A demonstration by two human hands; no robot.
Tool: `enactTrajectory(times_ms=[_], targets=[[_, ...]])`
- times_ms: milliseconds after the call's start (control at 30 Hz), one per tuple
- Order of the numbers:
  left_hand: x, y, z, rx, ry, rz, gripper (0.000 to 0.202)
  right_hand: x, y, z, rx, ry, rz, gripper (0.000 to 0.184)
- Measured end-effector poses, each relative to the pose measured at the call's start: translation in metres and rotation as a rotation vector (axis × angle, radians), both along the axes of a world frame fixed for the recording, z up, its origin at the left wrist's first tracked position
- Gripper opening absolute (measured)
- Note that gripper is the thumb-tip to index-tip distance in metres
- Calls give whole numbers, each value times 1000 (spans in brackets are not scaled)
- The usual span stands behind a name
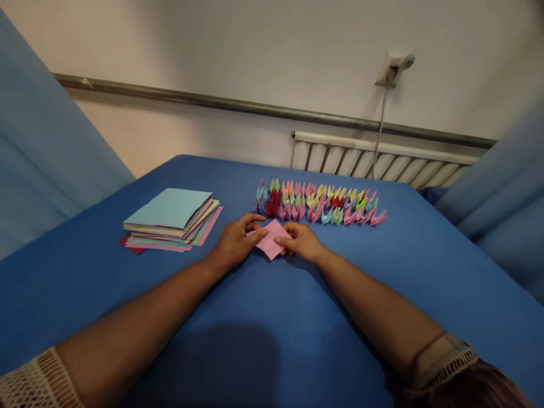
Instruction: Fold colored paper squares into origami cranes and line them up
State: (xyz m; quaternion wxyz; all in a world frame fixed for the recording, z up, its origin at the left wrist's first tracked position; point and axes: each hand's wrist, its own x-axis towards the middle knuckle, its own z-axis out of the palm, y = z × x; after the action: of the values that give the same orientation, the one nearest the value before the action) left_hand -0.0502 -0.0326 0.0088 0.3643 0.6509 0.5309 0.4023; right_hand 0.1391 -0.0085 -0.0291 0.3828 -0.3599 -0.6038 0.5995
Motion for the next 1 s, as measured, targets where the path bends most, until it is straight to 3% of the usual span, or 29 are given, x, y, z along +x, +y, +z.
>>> enactTrajectory(times_ms=[133, 233, 333, 400, 567, 1000], targets=[[2, -1, 5, -29, -214, 77, 48, 0, -2, 3, -46, 3, 74, 34], [6, -2, 4, -63, -455, 104, 48, -4, -3, 3, -73, 82, -59, 35], [10, -4, -2, -151, -582, -8, 43, -8, -6, 3, -121, 177, -163, 39], [12, -5, -5, -199, -558, -46, 38, -11, -9, 4, -143, 211, -164, 40], [15, -10, -4, -196, -486, 32, 36, -16, -18, 8, -176, 200, -97, 38], [20, -17, 0, -54, -347, 73, 39, -25, -27, 7, -202, 212, -188, 42]])
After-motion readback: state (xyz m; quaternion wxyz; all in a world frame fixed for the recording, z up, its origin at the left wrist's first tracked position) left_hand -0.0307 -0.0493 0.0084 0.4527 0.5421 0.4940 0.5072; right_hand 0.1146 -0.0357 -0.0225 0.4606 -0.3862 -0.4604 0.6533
